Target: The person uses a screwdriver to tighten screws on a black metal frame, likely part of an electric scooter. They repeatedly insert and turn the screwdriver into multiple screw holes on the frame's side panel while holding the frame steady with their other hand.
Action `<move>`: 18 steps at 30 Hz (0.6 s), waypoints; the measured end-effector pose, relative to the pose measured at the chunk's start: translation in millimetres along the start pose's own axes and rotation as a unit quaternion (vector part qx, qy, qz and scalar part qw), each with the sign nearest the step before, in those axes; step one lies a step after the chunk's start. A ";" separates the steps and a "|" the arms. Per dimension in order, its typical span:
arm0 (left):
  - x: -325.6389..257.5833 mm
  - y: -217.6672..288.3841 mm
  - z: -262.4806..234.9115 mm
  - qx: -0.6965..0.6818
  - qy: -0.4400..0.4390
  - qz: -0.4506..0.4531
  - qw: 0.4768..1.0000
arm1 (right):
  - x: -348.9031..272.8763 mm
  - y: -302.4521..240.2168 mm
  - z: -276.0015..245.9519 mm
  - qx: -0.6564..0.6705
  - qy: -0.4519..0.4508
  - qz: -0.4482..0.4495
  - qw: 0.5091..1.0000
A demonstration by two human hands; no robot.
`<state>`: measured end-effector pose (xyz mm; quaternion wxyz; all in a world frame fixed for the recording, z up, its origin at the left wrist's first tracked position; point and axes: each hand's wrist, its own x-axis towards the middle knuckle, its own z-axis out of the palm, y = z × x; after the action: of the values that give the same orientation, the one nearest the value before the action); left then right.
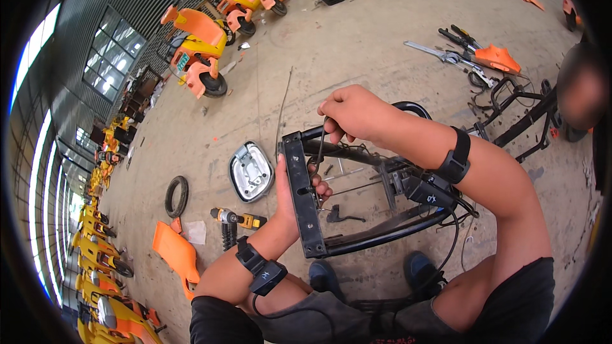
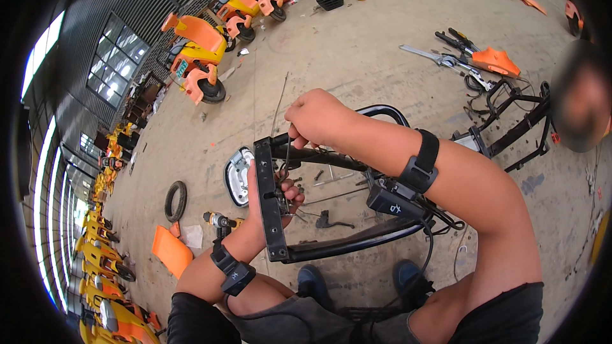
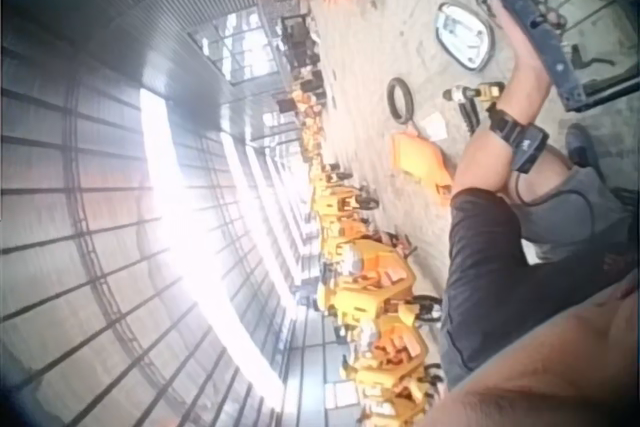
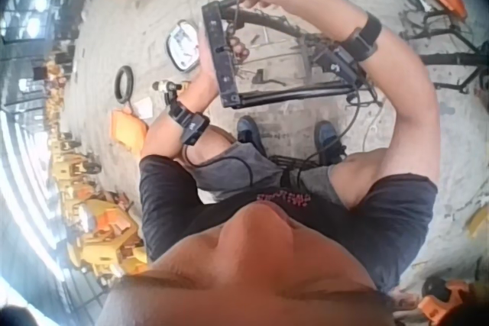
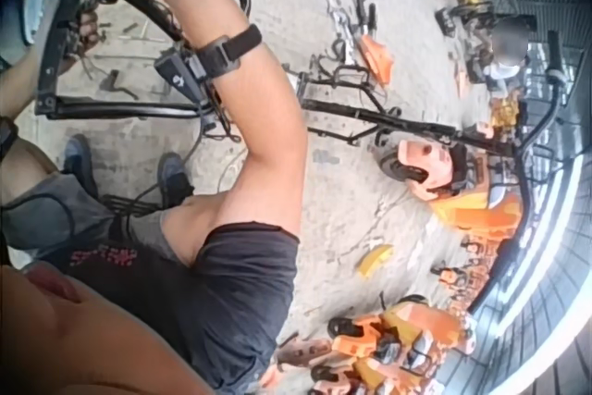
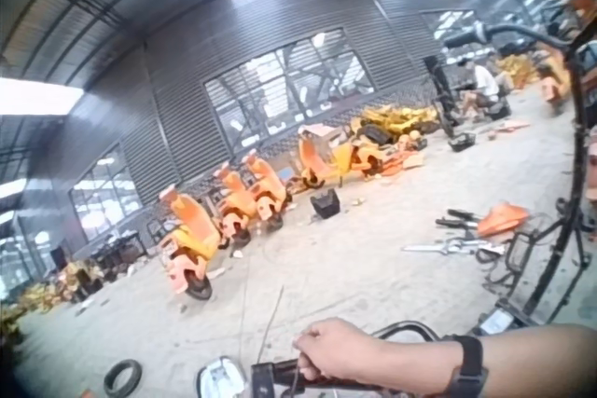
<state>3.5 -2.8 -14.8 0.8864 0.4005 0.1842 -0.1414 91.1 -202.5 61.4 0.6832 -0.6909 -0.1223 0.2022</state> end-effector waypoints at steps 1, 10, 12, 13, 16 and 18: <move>0.3 -0.3 0.4 -0.003 -0.003 -0.003 1.000 | -0.8 -0.3 -0.6 -0.005 -0.002 -0.001 1.000; -2.1 0.9 3.8 -0.001 -0.011 -0.005 1.000 | 2.3 2.3 17.9 -0.039 -0.024 -0.153 0.987; -2.0 1.2 2.0 0.002 -0.012 -0.006 1.000 | 0.9 2.1 22.4 -0.082 -0.020 -0.188 0.979; -2.1 1.0 1.6 0.006 -0.012 -0.004 1.000 | -1.1 2.3 25.1 -0.117 -0.007 -0.209 0.971; -4.3 -0.3 6.1 0.012 -0.013 0.002 1.000 | -5.8 -0.7 22.3 -0.160 -0.002 -0.229 0.960; -4.5 -0.3 6.4 0.011 -0.016 0.002 1.000 | -11.4 -3.6 19.3 -0.163 -0.011 -0.233 0.959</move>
<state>0.7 -7.3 -9.2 0.8850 0.4081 0.1677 -0.1484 72.8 -190.2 66.5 0.5879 -0.7432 -0.3188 0.0219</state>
